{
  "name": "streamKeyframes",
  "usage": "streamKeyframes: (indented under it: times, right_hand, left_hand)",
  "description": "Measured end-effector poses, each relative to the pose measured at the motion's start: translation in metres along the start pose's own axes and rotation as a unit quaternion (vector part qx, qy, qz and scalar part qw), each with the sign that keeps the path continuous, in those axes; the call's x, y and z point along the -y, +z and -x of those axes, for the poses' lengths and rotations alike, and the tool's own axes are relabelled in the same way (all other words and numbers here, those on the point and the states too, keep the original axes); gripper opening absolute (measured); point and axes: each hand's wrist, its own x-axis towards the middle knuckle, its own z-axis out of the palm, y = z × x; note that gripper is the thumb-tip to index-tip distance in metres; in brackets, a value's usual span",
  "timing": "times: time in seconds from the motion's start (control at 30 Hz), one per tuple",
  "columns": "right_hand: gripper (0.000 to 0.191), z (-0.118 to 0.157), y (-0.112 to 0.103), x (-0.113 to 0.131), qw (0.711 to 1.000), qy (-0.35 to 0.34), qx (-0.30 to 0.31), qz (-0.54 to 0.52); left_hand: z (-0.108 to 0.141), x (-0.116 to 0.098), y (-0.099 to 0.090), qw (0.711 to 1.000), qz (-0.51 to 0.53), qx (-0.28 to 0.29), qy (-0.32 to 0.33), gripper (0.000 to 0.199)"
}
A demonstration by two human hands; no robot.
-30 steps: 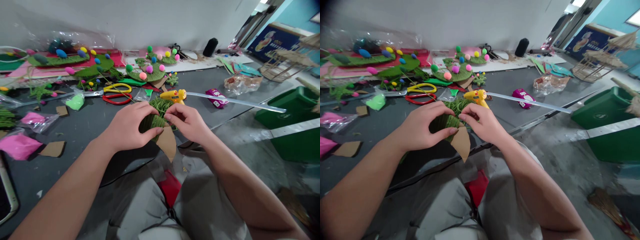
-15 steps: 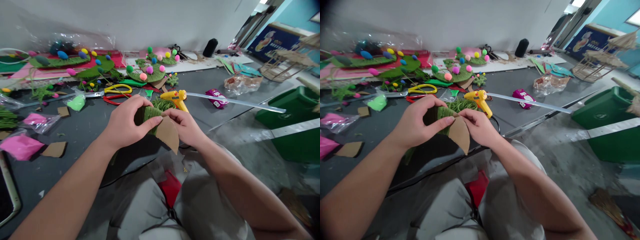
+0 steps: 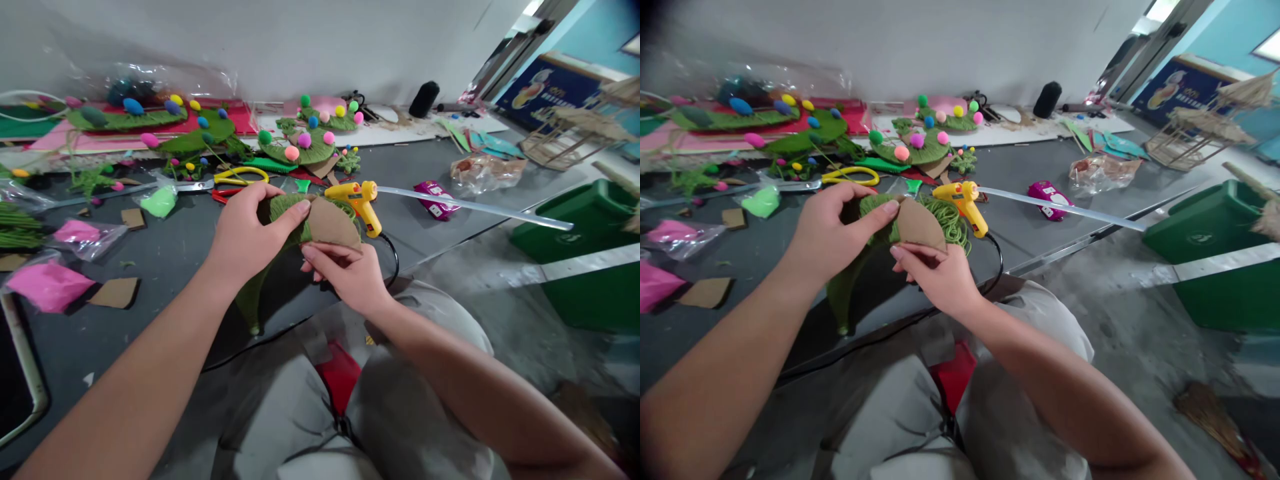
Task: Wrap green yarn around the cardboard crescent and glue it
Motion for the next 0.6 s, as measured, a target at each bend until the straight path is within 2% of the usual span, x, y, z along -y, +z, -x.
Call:
streamKeyframes:
  times: [0.17, 0.3, 0.37, 0.47, 0.5, 0.6]
  right_hand:
    - [0.025, 0.001, 0.003, -0.001, 1.0, 0.008, -0.008, -0.024]
    - [0.029, 0.0, 0.002, 0.002, 0.997, 0.034, -0.005, -0.071]
    - [0.03, -0.001, 0.001, 0.003, 0.994, 0.046, -0.015, -0.101]
    - [0.029, -0.004, -0.002, 0.007, 0.991, 0.042, -0.034, -0.12]
    - [0.029, -0.005, -0.004, 0.009, 0.991, 0.032, -0.04, -0.121]
    - [0.027, -0.008, -0.011, 0.021, 0.992, -0.005, -0.06, -0.11]
  left_hand:
    - [0.001, 0.006, 0.001, 0.999, -0.033, -0.02, -0.005, 0.039]
    - [0.004, 0.003, -0.002, 0.996, -0.08, -0.035, -0.001, 0.043]
    - [0.007, -0.003, -0.006, 0.994, -0.1, -0.049, 0.016, 0.044]
    - [0.011, -0.016, -0.02, 0.992, -0.082, -0.061, 0.08, 0.036]
    - [0.013, -0.021, -0.027, 0.991, -0.058, -0.054, 0.109, 0.033]
    - [0.019, -0.03, -0.046, 0.986, 0.015, 0.051, 0.156, 0.039]
